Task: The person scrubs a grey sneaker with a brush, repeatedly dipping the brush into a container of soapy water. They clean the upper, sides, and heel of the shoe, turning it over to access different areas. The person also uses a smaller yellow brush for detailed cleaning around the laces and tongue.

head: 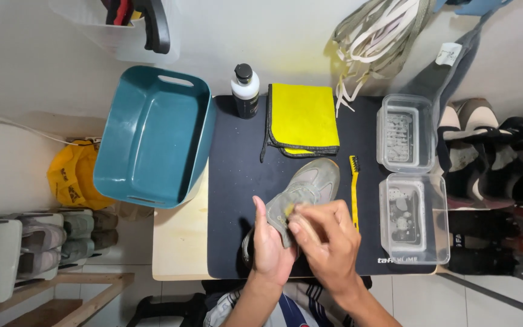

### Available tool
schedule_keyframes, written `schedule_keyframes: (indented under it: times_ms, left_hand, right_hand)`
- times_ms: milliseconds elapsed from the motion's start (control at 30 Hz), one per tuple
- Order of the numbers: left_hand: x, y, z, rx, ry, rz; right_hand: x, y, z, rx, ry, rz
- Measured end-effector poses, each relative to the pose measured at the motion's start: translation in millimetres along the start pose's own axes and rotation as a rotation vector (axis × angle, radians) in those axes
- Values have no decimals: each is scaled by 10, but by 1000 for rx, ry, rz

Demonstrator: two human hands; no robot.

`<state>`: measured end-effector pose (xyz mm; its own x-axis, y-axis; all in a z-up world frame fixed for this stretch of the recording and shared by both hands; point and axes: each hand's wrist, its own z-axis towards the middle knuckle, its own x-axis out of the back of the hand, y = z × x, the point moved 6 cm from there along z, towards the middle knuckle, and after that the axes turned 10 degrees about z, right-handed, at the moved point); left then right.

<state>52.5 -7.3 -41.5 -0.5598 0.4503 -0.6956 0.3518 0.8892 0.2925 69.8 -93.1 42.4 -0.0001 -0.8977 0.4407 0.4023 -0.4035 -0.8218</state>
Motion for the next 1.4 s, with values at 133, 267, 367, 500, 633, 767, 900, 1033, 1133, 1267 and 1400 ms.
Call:
schedule_keyframes:
  times_ms: [133,267,367,500,633,767,900,1033,1133,1267,1400]
  left_hand:
    - [63,-19,41,33,-66,30]
    - [-209,113,-120,60,-83,-12]
    - [-171,75,-47,17,-64,-37]
    - [-40,-29,80,-108,-194,62]
    - [37,-81,89,50,-124,63]
    - [109,-290,-84,567,-125,-262]
    - [-31,-8,53,33,-227,-177]
    - [-176,129,-76,-8,-93,-85]
    - [-136,96,-66,22,22,-22]
    - [-141,18,23,21,-129,3]
    - [-142,20,12,47,-127,10]
  right_hand:
    - [59,-40,94,33,-117,252]
    - [167,115,430,-29,58,65]
    - [-12,95,425,-60,23,-11]
    - [-152,-150,193,77,-47,-81]
    - [-58,-248,71,80,-20,-51]
    - [-21,-322,-132,122,-129,130]
    - [121,163,-71,-342,-304,477]
    - [362,367,215,-370,-11,259]
    - [393,498,401,-345,130,50]
    - [171,318,409,-37,89,-308]
    - [88,137,269,-62,40,-259]
